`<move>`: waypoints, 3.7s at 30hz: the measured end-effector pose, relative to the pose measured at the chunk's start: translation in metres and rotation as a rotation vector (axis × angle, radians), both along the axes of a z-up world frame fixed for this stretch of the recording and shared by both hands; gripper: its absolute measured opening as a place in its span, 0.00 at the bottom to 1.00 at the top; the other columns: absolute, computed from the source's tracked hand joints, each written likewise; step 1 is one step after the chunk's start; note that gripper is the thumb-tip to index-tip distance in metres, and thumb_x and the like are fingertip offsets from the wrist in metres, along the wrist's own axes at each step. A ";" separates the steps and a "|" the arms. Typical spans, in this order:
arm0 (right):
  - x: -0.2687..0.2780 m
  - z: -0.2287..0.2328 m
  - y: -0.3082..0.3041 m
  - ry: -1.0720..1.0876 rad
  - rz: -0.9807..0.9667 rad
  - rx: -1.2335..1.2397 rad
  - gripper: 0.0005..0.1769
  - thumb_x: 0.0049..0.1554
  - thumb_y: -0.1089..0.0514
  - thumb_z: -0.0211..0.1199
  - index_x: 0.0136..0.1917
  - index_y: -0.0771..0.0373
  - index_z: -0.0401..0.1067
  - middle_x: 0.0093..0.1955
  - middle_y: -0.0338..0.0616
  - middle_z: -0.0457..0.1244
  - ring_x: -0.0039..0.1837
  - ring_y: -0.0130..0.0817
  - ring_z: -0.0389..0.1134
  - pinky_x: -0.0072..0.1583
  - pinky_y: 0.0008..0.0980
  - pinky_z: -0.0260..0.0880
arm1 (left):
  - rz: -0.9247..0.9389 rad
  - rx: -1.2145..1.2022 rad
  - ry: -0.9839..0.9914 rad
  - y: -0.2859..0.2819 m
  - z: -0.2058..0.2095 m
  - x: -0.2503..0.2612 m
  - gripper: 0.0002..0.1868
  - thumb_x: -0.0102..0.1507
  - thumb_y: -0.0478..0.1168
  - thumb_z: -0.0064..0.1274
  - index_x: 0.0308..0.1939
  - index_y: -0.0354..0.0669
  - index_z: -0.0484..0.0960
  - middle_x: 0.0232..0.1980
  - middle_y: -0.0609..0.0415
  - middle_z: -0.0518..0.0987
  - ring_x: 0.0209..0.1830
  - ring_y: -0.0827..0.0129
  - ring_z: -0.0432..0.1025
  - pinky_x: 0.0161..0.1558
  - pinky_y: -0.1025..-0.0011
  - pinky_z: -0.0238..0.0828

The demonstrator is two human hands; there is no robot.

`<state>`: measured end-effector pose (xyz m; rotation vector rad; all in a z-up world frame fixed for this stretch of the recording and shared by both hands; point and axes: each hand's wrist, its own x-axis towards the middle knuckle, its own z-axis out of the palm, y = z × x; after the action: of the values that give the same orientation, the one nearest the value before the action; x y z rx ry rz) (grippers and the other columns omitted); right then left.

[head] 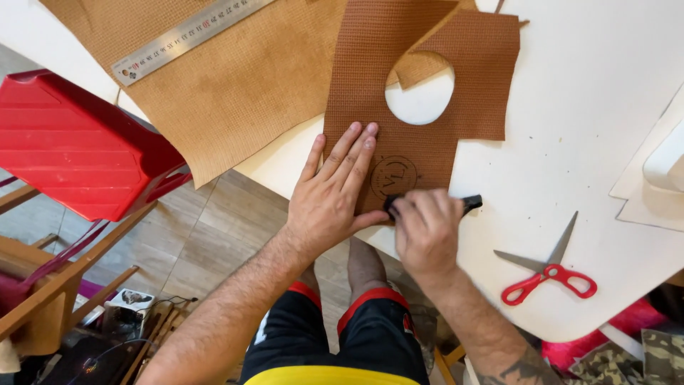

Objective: The person applies glue to a circular leather patch, presses it onto a piece of brown leather, and cuts a segment of black fabric from a storage rack using scissors. They then press the fabric onto the leather patch and smooth it by hand.

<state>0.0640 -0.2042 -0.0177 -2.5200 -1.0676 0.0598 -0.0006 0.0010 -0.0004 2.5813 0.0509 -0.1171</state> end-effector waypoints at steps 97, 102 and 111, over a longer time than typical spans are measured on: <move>-0.002 0.001 0.022 0.054 -0.136 0.039 0.07 0.58 0.55 0.70 0.44 0.55 0.73 0.44 0.32 0.61 0.50 0.38 0.62 0.54 0.39 0.51 | 0.015 0.030 0.000 -0.001 0.003 0.000 0.67 0.53 0.74 0.60 0.80 0.32 0.50 0.84 0.48 0.53 0.85 0.60 0.44 0.82 0.50 0.25; 0.023 0.005 0.029 0.031 -0.184 0.028 0.09 0.55 0.55 0.74 0.43 0.56 0.74 0.43 0.31 0.61 0.51 0.37 0.62 0.55 0.39 0.51 | 0.015 0.033 -0.014 -0.002 0.001 0.000 0.67 0.53 0.75 0.60 0.80 0.32 0.50 0.84 0.48 0.53 0.85 0.60 0.44 0.82 0.50 0.25; -0.011 -0.004 0.015 0.060 -0.087 -0.034 0.05 0.58 0.55 0.67 0.42 0.54 0.73 0.43 0.32 0.60 0.52 0.36 0.62 0.55 0.41 0.52 | 0.010 0.036 0.012 -0.003 0.003 -0.002 0.67 0.52 0.72 0.63 0.80 0.32 0.50 0.84 0.49 0.53 0.85 0.60 0.44 0.82 0.49 0.24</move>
<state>0.0525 -0.1894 -0.0214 -2.5751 -0.9408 0.1292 -0.0023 -0.0024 0.0023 2.6163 0.0709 -0.1294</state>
